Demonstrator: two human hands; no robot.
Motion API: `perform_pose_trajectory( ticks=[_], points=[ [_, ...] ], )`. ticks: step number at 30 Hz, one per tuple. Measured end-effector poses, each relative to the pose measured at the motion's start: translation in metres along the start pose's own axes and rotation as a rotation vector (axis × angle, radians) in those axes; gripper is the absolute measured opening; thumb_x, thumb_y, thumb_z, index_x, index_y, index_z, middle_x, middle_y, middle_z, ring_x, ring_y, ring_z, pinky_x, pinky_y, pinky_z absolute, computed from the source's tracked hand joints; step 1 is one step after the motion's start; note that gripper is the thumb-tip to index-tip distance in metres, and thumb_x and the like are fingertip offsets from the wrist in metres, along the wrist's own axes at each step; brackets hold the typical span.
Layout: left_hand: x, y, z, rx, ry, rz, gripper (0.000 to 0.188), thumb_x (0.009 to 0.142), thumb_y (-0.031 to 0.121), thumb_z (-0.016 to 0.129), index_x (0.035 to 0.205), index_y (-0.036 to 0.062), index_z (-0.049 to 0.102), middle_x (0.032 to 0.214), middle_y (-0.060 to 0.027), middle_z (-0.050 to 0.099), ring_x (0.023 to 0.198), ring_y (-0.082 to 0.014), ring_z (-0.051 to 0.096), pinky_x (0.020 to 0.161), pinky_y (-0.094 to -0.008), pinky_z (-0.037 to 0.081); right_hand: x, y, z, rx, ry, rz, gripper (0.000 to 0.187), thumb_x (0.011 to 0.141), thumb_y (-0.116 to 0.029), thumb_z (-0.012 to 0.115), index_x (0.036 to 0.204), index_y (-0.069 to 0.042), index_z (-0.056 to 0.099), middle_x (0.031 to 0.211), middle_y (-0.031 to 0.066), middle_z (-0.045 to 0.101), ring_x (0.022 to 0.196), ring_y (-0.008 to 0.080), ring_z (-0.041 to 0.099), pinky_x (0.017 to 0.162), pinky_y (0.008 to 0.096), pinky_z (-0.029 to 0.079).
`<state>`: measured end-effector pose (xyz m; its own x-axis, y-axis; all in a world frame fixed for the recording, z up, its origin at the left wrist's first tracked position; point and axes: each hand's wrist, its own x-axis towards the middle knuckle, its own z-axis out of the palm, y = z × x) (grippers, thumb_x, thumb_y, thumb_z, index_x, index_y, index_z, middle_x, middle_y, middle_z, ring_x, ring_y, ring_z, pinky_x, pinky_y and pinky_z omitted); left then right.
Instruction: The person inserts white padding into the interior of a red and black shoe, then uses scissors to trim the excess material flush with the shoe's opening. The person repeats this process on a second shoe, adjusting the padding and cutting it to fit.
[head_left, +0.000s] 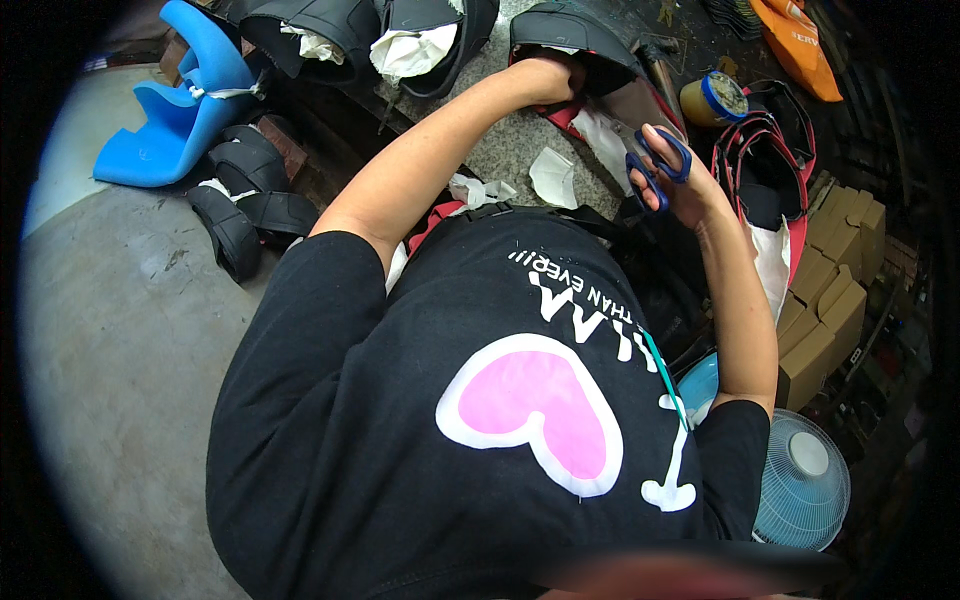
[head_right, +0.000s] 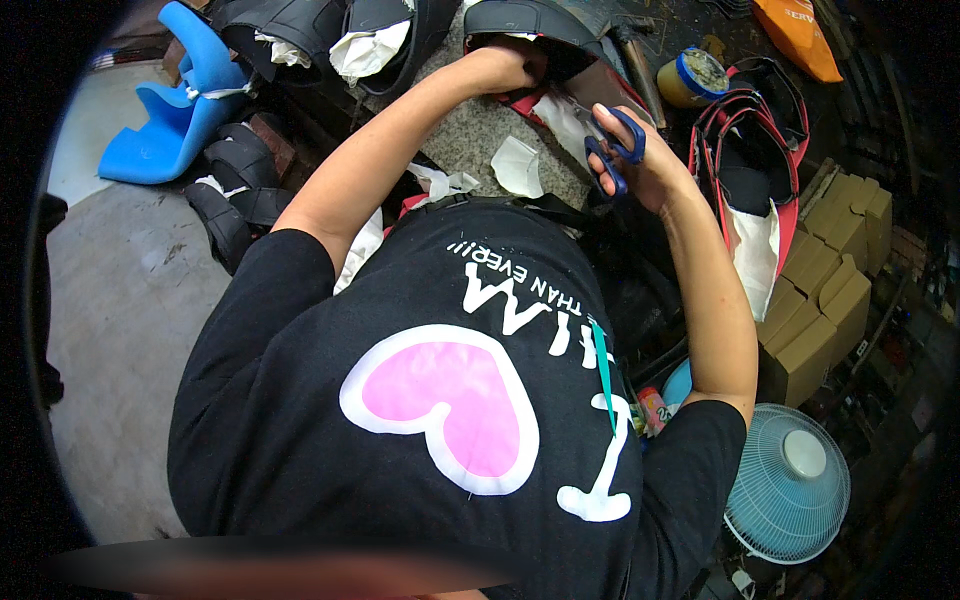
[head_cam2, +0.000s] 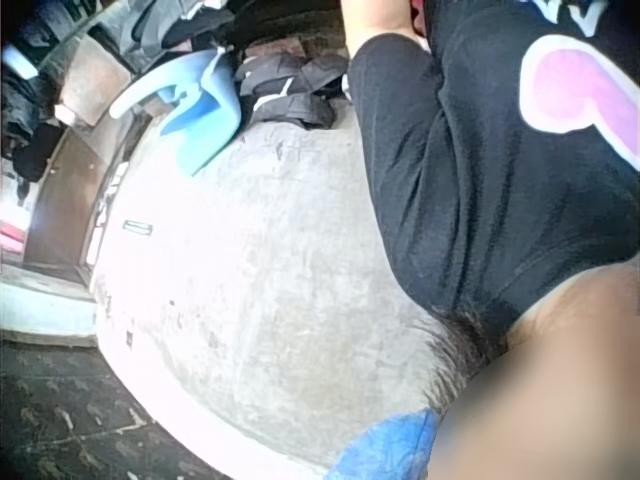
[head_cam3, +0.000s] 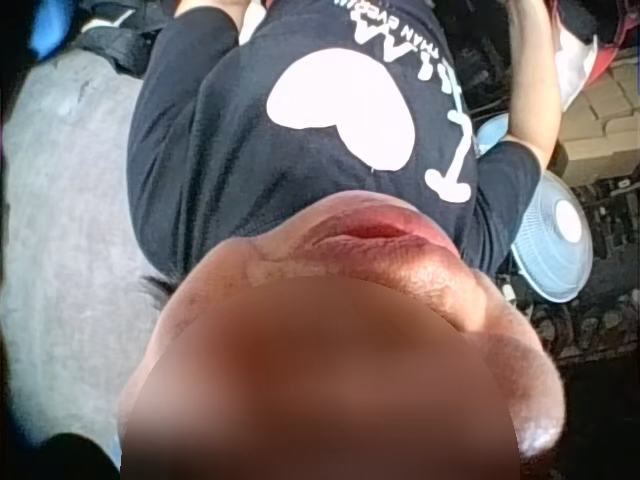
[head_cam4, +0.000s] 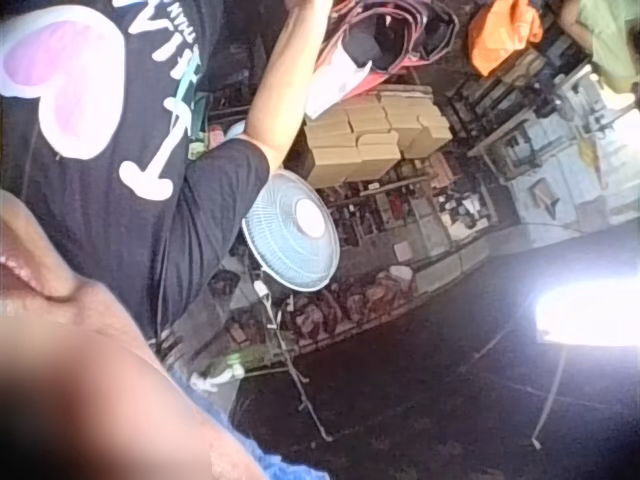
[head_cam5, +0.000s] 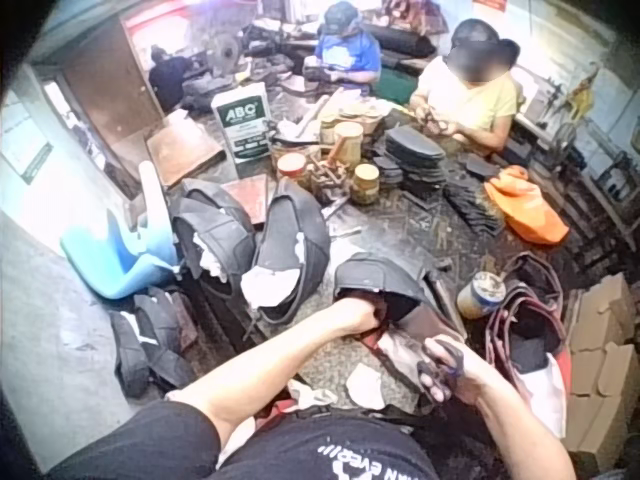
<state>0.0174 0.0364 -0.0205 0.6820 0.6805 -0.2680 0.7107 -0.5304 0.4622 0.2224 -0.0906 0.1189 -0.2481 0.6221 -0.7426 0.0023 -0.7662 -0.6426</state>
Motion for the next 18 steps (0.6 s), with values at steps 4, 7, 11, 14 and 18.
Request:
perform_pose_trajectory(
  ticks=[4, 7, 11, 14, 18],
  points=[
    [0.001, -0.002, 0.002, -0.036, -0.006, -0.001, 0.031, 0.081, 0.027, 0.061, 0.106, 0.0115, 0.071, 0.107, -0.0194, 0.068, 0.094, -0.0361, 0.066, 0.084, -0.044, 0.052, -0.002, -0.004, -0.001, -0.029, -0.004, -0.01, 0.036, 0.092, -0.046, 0.064, 0.095, -0.014, 0.049, 0.067, 0.0068, 0.057, 0.047, 0.0148, 0.054, 0.04, 0.0258, 0.042],
    [0.0, -0.002, 0.002, -0.025, 0.023, 0.001, 0.031, 0.081, 0.027, 0.061, 0.105, 0.0108, 0.072, 0.105, -0.0192, 0.069, 0.093, -0.0363, 0.066, 0.082, -0.0443, 0.052, -0.001, -0.006, 0.001, -0.024, 0.04, -0.014, 0.036, 0.092, -0.046, 0.065, 0.095, -0.014, 0.049, 0.068, 0.0059, 0.057, 0.049, 0.0144, 0.054, 0.04, 0.0254, 0.042],
    [-0.005, -0.001, -0.001, -0.019, 0.059, 0.038, 0.029, 0.081, 0.027, 0.061, 0.102, 0.0102, 0.072, 0.105, -0.0184, 0.069, 0.094, -0.0363, 0.066, 0.083, -0.0438, 0.052, 0.0, -0.011, 0.005, -0.025, 0.053, 0.007, 0.032, 0.095, -0.043, 0.063, 0.099, -0.014, 0.049, 0.069, 0.0068, 0.059, 0.047, 0.0125, 0.053, 0.04, 0.0229, 0.041],
    [-0.006, 0.0, -0.006, -0.005, 0.036, 0.093, 0.028, 0.082, 0.028, 0.061, 0.101, 0.0111, 0.073, 0.107, -0.0179, 0.069, 0.097, -0.0351, 0.066, 0.085, -0.0421, 0.052, 0.003, -0.013, 0.005, -0.086, 0.065, 0.001, 0.033, 0.094, -0.042, 0.064, 0.099, -0.013, 0.05, 0.067, 0.005, 0.057, 0.046, 0.0111, 0.051, 0.04, 0.0226, 0.041],
    [-0.008, -0.001, -0.006, -0.08, 0.07, 0.08, 0.035, 0.08, 0.02, 0.056, 0.106, 0.0029, 0.071, 0.109, -0.0242, 0.067, 0.099, -0.0366, 0.067, 0.086, -0.0434, 0.053, 0.004, -0.008, -0.001, -0.243, 0.042, -0.051, 0.031, 0.094, -0.038, 0.065, 0.1, -0.012, 0.048, 0.066, 0.0018, 0.053, 0.046, 0.0091, 0.05, 0.037, 0.022, 0.041]
  ],
)
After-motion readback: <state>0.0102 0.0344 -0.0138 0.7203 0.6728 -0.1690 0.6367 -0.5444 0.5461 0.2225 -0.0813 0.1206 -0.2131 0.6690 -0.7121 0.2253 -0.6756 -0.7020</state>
